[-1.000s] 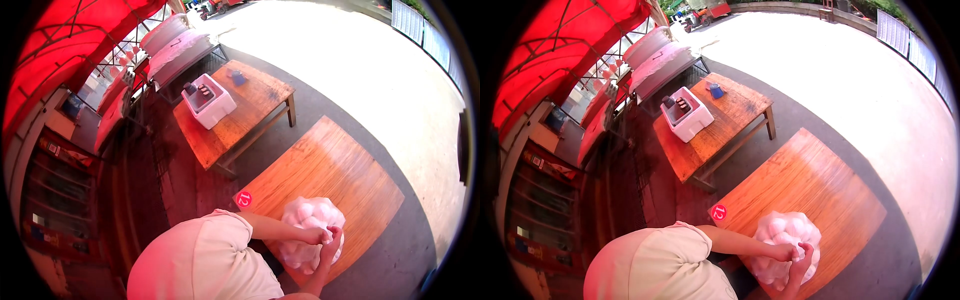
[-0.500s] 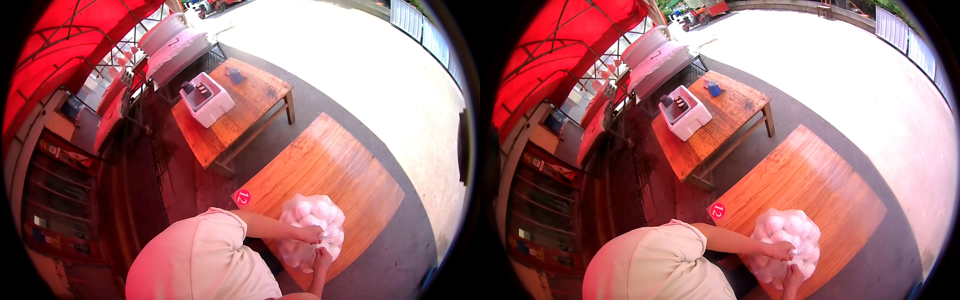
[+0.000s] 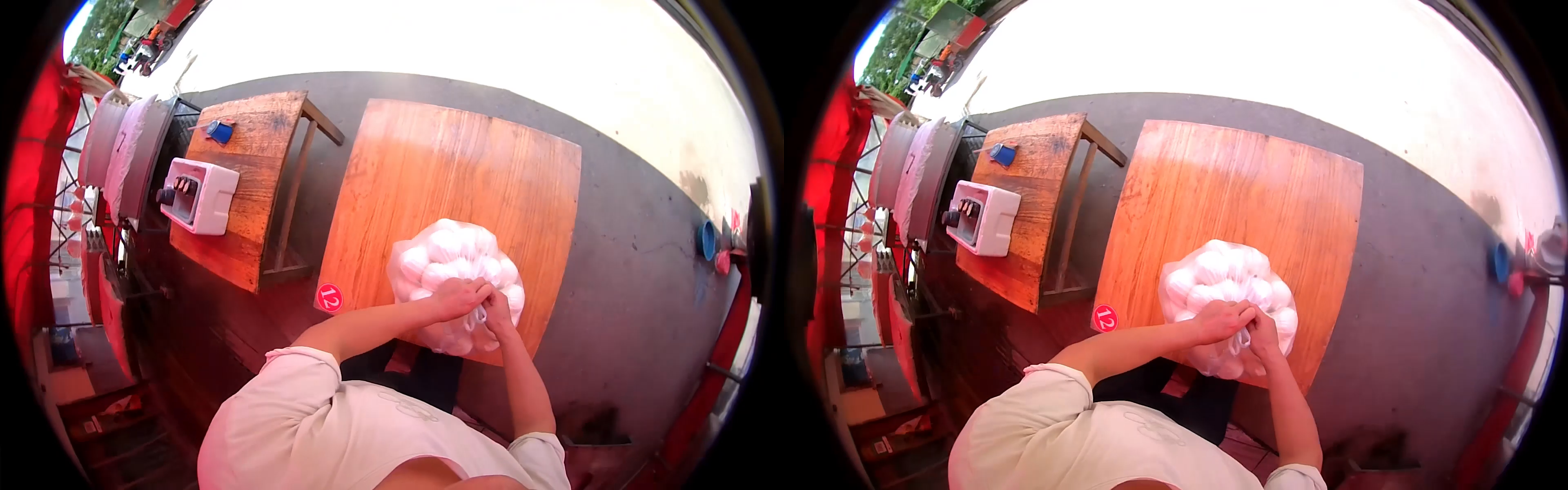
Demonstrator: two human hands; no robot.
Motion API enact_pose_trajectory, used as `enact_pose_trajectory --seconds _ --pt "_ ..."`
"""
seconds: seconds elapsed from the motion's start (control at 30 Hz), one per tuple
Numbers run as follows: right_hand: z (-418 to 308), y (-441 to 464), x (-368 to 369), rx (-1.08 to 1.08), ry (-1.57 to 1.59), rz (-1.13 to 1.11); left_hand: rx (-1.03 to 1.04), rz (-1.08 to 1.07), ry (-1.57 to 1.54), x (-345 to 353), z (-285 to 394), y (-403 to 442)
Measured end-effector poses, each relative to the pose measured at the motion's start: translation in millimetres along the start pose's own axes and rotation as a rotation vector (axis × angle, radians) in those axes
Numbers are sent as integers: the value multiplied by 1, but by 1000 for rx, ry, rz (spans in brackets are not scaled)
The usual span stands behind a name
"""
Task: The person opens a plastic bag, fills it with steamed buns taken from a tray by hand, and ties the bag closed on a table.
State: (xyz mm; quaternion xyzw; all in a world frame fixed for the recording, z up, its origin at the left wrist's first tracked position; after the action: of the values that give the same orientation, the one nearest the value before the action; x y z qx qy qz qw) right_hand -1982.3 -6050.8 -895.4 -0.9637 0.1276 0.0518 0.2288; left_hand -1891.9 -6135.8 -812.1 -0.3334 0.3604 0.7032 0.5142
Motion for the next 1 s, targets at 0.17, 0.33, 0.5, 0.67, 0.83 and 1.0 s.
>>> enact_pose_trajectory --seconds 0.17,0.33,0.5,0.67,0.83,1.0 --pt "-21 4 -3 86 141 58 -52 60 126 3 -15 8" --pt "-13 18 -8 255 235 -185 -119 99 87 1 -18 4" --pt "-39 20 -13 127 22 -411 -58 107 -52 -2 -19 -9" --pt "-29 30 -3 -138 -24 -337 -15 64 -139 -4 -26 -16" --pt "-71 10 0 -532 -732 -19 -11 56 -167 -8 -24 -22" --pt "-61 8 -2 -392 -432 -33 32 121 -154 -8 -19 -23"
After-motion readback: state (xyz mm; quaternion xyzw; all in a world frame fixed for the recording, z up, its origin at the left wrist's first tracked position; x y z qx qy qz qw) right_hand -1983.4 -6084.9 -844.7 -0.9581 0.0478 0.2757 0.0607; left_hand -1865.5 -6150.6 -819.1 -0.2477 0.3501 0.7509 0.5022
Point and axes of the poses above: each hand's wrist, its own y-axis towards the middle knuckle, its own x-axis out of the palm, z = x × y, the point moved 5 cm from there along y, towards the middle knuckle, and after that the axes turned 4 degrees about x, right-handed, at the moved point
